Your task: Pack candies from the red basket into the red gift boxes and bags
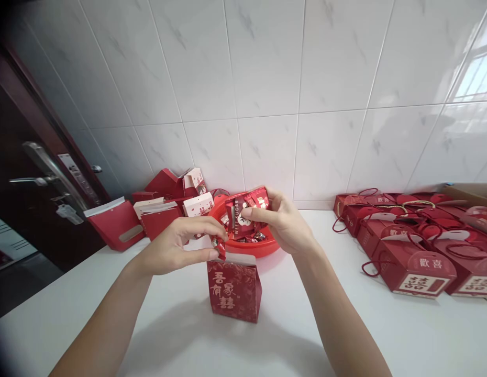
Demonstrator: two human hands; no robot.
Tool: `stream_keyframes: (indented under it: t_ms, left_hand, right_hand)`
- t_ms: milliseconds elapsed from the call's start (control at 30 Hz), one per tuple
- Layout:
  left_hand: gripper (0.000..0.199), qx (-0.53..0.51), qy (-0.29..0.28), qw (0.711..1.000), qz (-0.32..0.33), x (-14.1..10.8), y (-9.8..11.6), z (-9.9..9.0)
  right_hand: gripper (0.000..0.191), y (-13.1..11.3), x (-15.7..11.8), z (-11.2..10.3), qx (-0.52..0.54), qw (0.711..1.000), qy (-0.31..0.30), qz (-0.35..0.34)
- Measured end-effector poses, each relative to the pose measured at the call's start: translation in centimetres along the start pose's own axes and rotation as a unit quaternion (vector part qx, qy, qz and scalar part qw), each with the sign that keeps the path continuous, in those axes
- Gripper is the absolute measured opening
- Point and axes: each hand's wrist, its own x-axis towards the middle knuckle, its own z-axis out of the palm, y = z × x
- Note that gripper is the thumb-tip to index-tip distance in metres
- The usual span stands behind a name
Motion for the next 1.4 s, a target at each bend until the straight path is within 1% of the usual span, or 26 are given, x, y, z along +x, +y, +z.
stream_keyframes:
  t_ms: [133,267,367,467,600,667,767,867,1033,1133,1233,1300,1333,1400]
  left_hand:
    - [0.019,0.028,-0.015,0.999,0.006,-0.5,0.0,0.5]
    - [0.020,0.054,-0.013,0.998,-0.011,-0.6,-1.0,1.3]
    - [0.021,0.076,-0.012,0.997,-0.024,-0.7,-1.5,1.9]
    - [0.022,0.101,0.009,0.995,-0.021,-0.9,-1.8,2.4]
    - [0.023,0.145,0.032,0.989,0.005,-1.3,-1.9,3.0]
    - [0.025,0.165,0.025,0.986,0.029,-1.4,-1.8,3.2]
    - [0.027,0.198,-0.005,0.979,0.053,-1.6,-1.7,3.3]
    - [0.027,0.209,-0.012,0.977,0.040,-1.8,-1.7,3.3]
    - [0.031,0.158,-0.010,0.987,-0.001,-2.3,-2.1,3.2]
    - [0.030,0.138,0.014,0.990,-0.006,-2.4,-2.7,3.2]
    - [0.022,0.120,0.067,0.990,0.003,-2.3,-3.1,3.6]
    - [0.020,0.121,0.092,0.988,0.006,-2.0,-3.4,4.1]
    - [0.021,0.127,0.096,0.987,0.005,-1.9,-3.4,4.3]
    - [0.024,0.137,0.085,0.987,-0.004,-1.7,-3.4,4.8]
  right_hand:
    - [0.021,-1.0,-0.8,-0.8,-0.097,0.992,-0.073,0.038]
    - [0.013,-1.1,-0.9,-1.3,-0.167,0.969,-0.148,0.103]
    - [0.008,-0.7,-0.7,-1.4,-0.228,0.951,-0.176,0.113]
    - [0.009,0.0,-0.4,-1.3,-0.278,0.939,-0.177,0.100]
    - [0.009,0.3,-0.2,-1.3,-0.309,0.934,-0.154,0.086]
    - [0.008,0.4,-0.1,-1.4,-0.318,0.931,-0.148,0.096]
    - [0.005,0.4,0.0,-1.6,-0.315,0.931,-0.157,0.102]
    - [0.005,0.6,0.1,-1.9,-0.310,0.933,-0.158,0.087]
    - [0.005,0.5,0.1,-2.0,-0.313,0.935,-0.148,0.084]
    - [0.008,0.5,0.1,-1.9,-0.302,0.939,-0.142,0.083]
    - [0.010,0.5,0.0,-1.8,-0.289,0.944,-0.140,0.080]
    - [0.010,0.4,0.0,-1.8,-0.295,0.942,-0.141,0.081]
    - [0.008,0.4,0.0,-1.8,-0.301,0.940,-0.139,0.081]
    - [0.004,0.3,0.0,-2.0,-0.317,0.936,-0.127,0.078]
